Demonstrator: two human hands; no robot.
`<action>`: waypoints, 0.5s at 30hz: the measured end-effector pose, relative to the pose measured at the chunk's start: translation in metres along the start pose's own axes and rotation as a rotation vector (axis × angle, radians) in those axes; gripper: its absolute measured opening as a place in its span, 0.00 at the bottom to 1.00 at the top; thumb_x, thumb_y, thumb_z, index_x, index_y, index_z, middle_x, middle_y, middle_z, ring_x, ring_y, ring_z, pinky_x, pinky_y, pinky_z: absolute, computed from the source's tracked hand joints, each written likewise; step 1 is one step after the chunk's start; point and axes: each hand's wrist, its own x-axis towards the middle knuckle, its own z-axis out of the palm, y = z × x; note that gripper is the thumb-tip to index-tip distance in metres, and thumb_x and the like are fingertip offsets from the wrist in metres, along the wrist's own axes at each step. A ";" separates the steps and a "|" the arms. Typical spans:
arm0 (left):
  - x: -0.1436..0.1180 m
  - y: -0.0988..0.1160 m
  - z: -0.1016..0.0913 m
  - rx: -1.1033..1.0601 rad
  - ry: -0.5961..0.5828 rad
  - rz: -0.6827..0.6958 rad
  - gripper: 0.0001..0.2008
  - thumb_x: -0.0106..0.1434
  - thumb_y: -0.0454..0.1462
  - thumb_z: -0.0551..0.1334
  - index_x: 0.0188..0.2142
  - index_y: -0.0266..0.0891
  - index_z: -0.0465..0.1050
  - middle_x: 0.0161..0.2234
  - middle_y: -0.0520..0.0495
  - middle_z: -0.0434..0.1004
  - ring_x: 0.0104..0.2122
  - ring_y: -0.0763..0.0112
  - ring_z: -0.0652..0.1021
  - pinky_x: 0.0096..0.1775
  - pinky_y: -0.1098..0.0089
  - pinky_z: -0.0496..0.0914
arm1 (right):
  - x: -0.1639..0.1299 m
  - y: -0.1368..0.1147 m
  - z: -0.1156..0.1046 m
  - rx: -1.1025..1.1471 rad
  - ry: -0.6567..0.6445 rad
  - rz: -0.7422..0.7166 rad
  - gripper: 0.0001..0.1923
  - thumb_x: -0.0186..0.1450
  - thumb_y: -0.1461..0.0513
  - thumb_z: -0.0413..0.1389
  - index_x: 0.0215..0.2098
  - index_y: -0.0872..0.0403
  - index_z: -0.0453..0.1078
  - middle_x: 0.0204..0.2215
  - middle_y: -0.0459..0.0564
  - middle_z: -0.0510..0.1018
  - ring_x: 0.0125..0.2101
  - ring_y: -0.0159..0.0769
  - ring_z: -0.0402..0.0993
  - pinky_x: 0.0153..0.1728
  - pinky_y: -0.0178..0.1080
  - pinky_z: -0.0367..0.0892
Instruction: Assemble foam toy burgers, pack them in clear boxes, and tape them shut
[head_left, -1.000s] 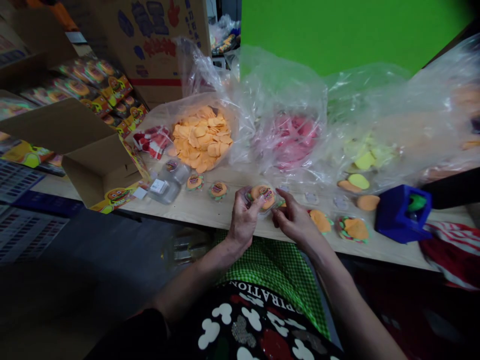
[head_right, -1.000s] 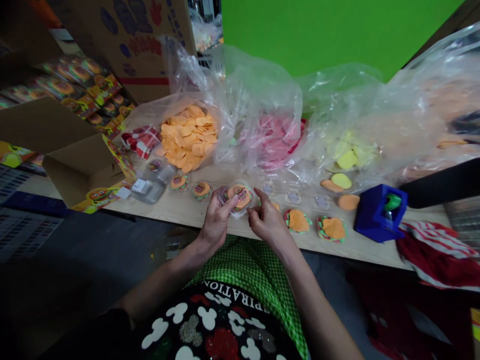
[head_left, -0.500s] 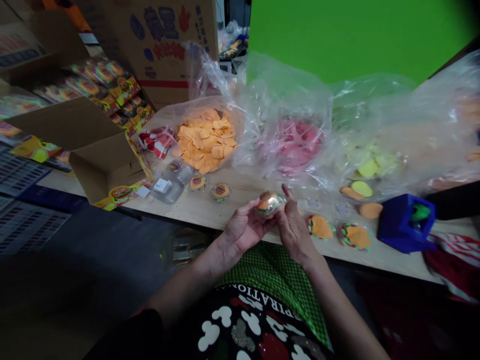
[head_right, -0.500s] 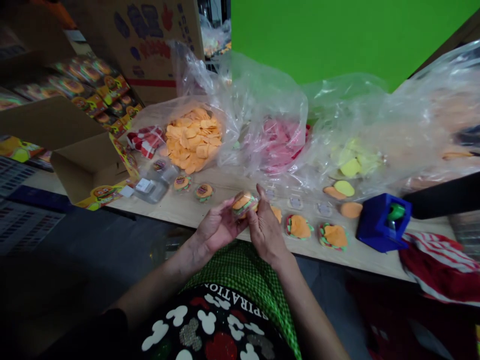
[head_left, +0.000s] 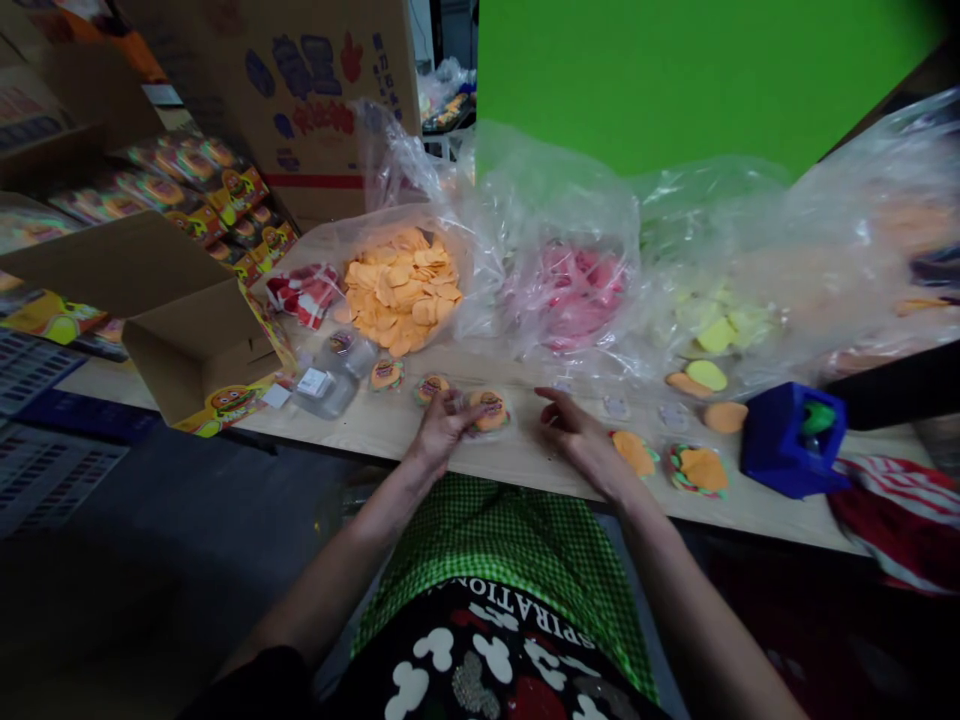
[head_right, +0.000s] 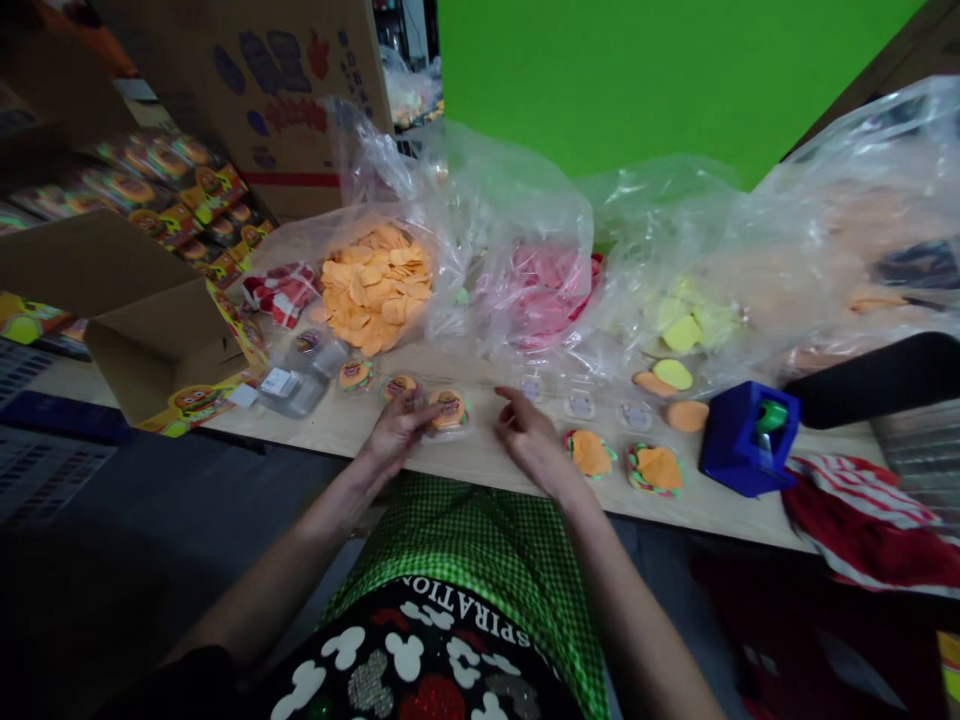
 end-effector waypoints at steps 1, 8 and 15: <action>0.010 0.002 -0.006 0.105 0.021 0.049 0.21 0.46 0.37 0.78 0.34 0.37 0.70 0.32 0.50 0.78 0.30 0.71 0.77 0.31 0.72 0.68 | 0.009 0.005 -0.011 -0.109 0.055 -0.017 0.29 0.61 0.63 0.50 0.61 0.57 0.67 0.44 0.56 0.77 0.42 0.45 0.74 0.46 0.46 0.69; 0.067 0.017 -0.012 0.844 0.082 0.349 0.17 0.57 0.39 0.70 0.24 0.39 0.62 0.24 0.54 0.64 0.29 0.70 0.69 0.35 0.69 0.64 | 0.070 0.017 -0.050 -0.909 -0.024 -0.166 0.25 0.63 0.67 0.50 0.58 0.60 0.70 0.54 0.63 0.75 0.55 0.51 0.69 0.53 0.47 0.64; 0.040 0.001 0.021 0.903 0.043 0.637 0.19 0.55 0.33 0.69 0.47 0.40 0.70 0.53 0.37 0.71 0.62 0.48 0.65 0.64 0.53 0.55 | 0.093 0.016 -0.045 -1.063 -0.057 -0.109 0.19 0.67 0.62 0.53 0.53 0.63 0.72 0.48 0.68 0.78 0.51 0.55 0.73 0.47 0.48 0.64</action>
